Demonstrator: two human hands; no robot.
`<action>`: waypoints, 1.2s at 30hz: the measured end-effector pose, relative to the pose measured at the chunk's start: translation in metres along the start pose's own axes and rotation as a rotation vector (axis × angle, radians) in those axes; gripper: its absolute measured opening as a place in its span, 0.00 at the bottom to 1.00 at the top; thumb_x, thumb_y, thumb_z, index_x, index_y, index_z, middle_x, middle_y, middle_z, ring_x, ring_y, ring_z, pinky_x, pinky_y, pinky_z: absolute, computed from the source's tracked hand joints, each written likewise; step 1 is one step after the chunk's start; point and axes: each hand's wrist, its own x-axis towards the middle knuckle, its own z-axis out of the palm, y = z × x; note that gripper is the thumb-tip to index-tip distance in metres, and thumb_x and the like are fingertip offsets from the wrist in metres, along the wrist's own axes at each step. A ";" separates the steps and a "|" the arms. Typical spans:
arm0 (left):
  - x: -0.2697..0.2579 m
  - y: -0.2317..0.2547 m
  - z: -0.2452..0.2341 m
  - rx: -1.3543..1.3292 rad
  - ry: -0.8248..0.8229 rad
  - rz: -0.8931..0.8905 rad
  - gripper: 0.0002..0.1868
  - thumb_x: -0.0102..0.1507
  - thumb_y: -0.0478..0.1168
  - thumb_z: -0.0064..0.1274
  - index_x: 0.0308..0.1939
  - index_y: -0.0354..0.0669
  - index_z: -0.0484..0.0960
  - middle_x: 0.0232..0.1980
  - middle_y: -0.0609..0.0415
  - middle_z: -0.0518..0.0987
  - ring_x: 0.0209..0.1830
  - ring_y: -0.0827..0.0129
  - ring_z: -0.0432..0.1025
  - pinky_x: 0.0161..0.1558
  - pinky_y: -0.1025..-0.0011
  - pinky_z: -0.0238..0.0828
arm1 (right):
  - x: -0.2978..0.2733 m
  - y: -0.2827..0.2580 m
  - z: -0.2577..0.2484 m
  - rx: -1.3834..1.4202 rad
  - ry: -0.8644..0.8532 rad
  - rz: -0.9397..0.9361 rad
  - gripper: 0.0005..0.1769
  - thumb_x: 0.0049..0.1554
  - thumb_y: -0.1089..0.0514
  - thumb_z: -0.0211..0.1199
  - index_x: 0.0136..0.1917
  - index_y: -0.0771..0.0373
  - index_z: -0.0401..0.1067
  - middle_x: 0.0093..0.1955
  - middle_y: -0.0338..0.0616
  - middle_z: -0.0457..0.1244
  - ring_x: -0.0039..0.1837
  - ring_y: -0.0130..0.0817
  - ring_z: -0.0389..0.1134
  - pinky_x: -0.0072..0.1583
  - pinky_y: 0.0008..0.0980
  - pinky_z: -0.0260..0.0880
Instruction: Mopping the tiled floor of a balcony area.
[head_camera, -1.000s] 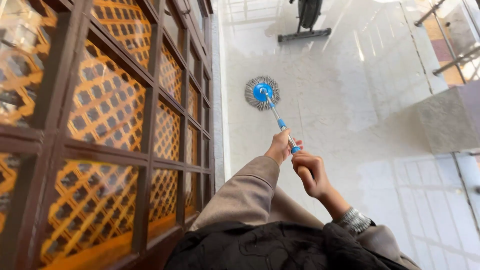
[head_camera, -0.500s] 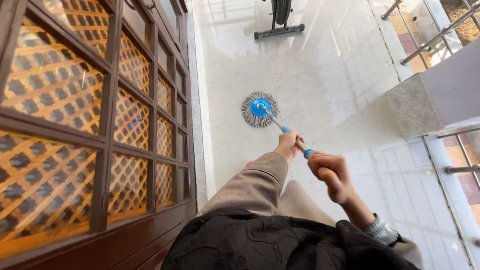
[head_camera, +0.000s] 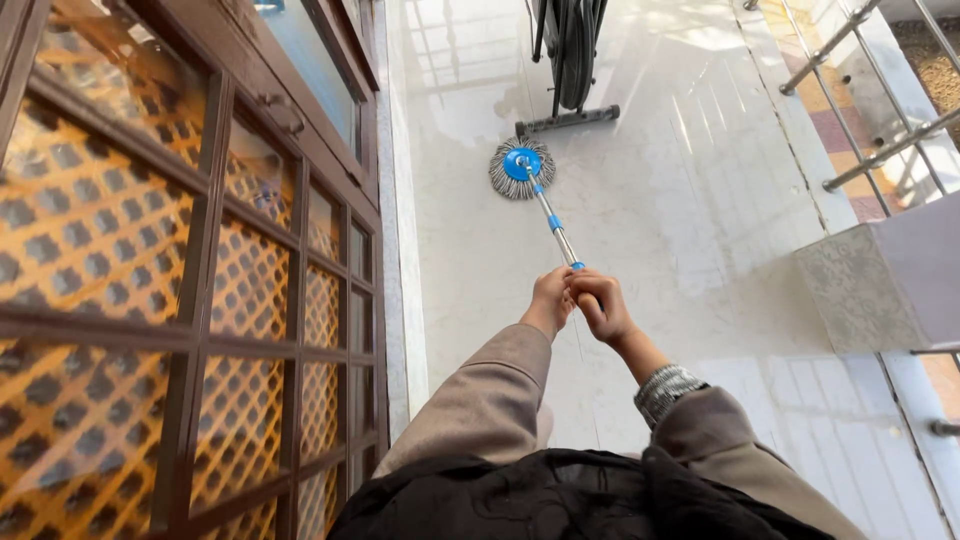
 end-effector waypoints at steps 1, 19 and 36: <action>-0.011 0.017 0.008 0.000 -0.002 0.003 0.21 0.55 0.37 0.47 0.49 0.34 0.60 0.37 0.45 0.72 0.35 0.61 0.71 0.41 0.62 0.66 | 0.010 0.019 -0.002 -0.001 0.000 -0.004 0.09 0.37 0.64 0.40 0.17 0.60 0.53 0.18 0.41 0.45 0.26 0.35 0.48 0.37 0.29 0.57; -0.026 -0.077 0.068 0.058 -0.073 -0.189 0.25 0.57 0.48 0.40 0.52 0.39 0.54 0.35 0.51 0.61 0.31 0.53 0.72 0.35 0.51 0.69 | -0.079 -0.110 -0.076 0.035 0.069 0.180 0.11 0.37 0.62 0.39 0.16 0.56 0.50 0.18 0.37 0.43 0.25 0.31 0.45 0.32 0.25 0.51; -0.023 -0.180 0.125 0.014 0.098 -0.273 0.32 0.48 0.41 0.45 0.52 0.34 0.52 0.38 0.38 0.63 0.26 0.51 0.71 0.25 0.63 0.73 | -0.144 -0.165 -0.144 0.030 0.073 0.189 0.13 0.38 0.59 0.43 0.15 0.56 0.49 0.17 0.36 0.43 0.24 0.31 0.47 0.32 0.27 0.51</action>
